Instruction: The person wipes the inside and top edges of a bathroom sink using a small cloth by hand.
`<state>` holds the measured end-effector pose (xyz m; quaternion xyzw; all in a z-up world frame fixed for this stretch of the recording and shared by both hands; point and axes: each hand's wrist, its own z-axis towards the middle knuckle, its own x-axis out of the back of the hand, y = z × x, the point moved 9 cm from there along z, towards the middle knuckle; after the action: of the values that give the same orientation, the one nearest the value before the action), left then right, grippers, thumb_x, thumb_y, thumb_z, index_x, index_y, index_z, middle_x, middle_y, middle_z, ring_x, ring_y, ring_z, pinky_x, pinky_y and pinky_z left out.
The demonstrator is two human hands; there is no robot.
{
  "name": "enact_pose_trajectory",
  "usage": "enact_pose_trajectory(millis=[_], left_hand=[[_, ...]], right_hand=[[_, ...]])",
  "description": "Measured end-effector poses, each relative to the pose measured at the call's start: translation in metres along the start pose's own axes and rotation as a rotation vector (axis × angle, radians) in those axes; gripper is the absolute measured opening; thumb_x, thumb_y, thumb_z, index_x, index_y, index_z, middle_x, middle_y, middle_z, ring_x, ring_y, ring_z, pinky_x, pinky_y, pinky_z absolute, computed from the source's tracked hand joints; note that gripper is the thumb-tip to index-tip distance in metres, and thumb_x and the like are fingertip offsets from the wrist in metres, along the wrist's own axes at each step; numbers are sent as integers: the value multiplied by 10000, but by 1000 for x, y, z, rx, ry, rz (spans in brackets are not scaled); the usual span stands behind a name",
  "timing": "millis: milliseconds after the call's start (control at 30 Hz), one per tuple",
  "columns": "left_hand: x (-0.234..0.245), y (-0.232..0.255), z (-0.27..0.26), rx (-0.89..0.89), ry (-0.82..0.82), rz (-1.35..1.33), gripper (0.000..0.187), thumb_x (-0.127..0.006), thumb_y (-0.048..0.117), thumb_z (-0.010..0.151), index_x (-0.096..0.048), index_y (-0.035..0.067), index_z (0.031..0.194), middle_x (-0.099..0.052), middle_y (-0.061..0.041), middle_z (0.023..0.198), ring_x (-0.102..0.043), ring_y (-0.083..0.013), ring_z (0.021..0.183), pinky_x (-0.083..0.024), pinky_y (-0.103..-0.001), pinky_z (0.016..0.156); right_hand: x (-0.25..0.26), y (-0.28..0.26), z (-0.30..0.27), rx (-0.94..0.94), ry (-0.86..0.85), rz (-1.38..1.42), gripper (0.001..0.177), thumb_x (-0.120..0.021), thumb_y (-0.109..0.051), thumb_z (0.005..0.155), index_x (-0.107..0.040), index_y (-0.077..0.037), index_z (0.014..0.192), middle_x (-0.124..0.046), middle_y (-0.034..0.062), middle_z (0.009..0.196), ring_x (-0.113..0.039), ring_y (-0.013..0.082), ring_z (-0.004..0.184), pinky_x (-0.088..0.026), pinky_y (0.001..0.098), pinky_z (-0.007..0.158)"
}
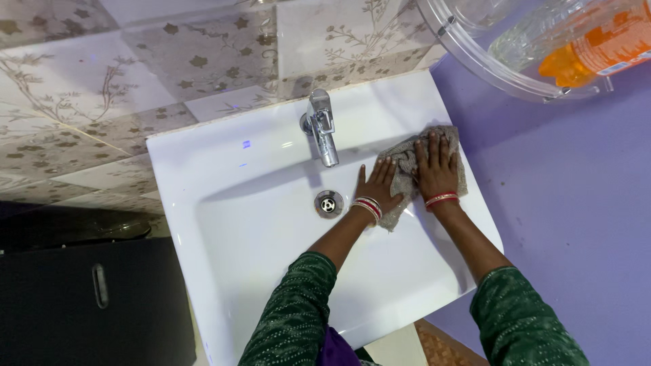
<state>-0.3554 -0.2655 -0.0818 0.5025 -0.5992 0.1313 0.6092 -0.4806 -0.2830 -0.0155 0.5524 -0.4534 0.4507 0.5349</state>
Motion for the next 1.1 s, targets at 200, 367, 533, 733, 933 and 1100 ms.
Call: enact_pose_trajectory(millis=[200, 367, 533, 733, 933, 1100], left_hand=[[-15, -51, -20, 69, -5, 24, 891, -341, 620, 974, -9, 131, 1641, -7, -36, 1737, 15, -196, 1593, 6, -543, 1260], [-17, -108, -69, 124, -25, -86, 860, -245, 623, 1011, -19, 83, 1641, -32, -70, 1736, -22, -208, 1591, -16, -585, 1249], [-17, -87, -54, 156, -27, -121, 872, -230, 640, 1001, -16, 82, 1637, -29, -83, 1729, -14, -227, 1592, -27, -583, 1236], [1, 19, 18, 37, 91, -191, 842, -219, 626, 1005, -62, 104, 1647, -19, -107, 1735, -15, -269, 1591, -40, -580, 1246], [-37, 67, -33, -188, -122, -270, 848, -220, 624, 989, -34, 119, 1645, 15, -79, 1723, 0, -241, 1582, 0, -595, 1229], [-51, 51, -37, -167, -93, -127, 807, -205, 613, 992, -67, 155, 1642, -33, -29, 1728, -31, -198, 1585, 1, -587, 1241]], right_hand=[[-46, -57, 1, 3, 15, 64, 831, -592, -332, 973, -166, -91, 1644, -67, 262, 1693, -79, 422, 1573, -142, 592, 1239], [-82, -141, -18, 120, -187, 337, 856, -596, -373, 928, -154, -114, 1614, -64, 255, 1685, -75, 429, 1552, -170, 578, 1210], [-65, -100, -13, 201, -89, 134, 761, -508, -428, 1003, -169, -189, 1641, -154, 128, 1697, -166, 338, 1560, -154, 605, 1227], [-2, -2, -7, -51, 1, -276, 842, -561, -404, 973, -147, -242, 1688, -121, 78, 1748, -106, 281, 1595, -67, 600, 1229], [10, 15, -96, -95, -180, -334, 872, -530, -442, 963, -99, -218, 1687, -25, 99, 1753, -36, 301, 1602, -48, 541, 1252], [-20, 7, -91, -75, -203, -316, 761, -439, -449, 1020, -104, -211, 1661, -24, 83, 1742, -41, 312, 1586, -53, 517, 1265]])
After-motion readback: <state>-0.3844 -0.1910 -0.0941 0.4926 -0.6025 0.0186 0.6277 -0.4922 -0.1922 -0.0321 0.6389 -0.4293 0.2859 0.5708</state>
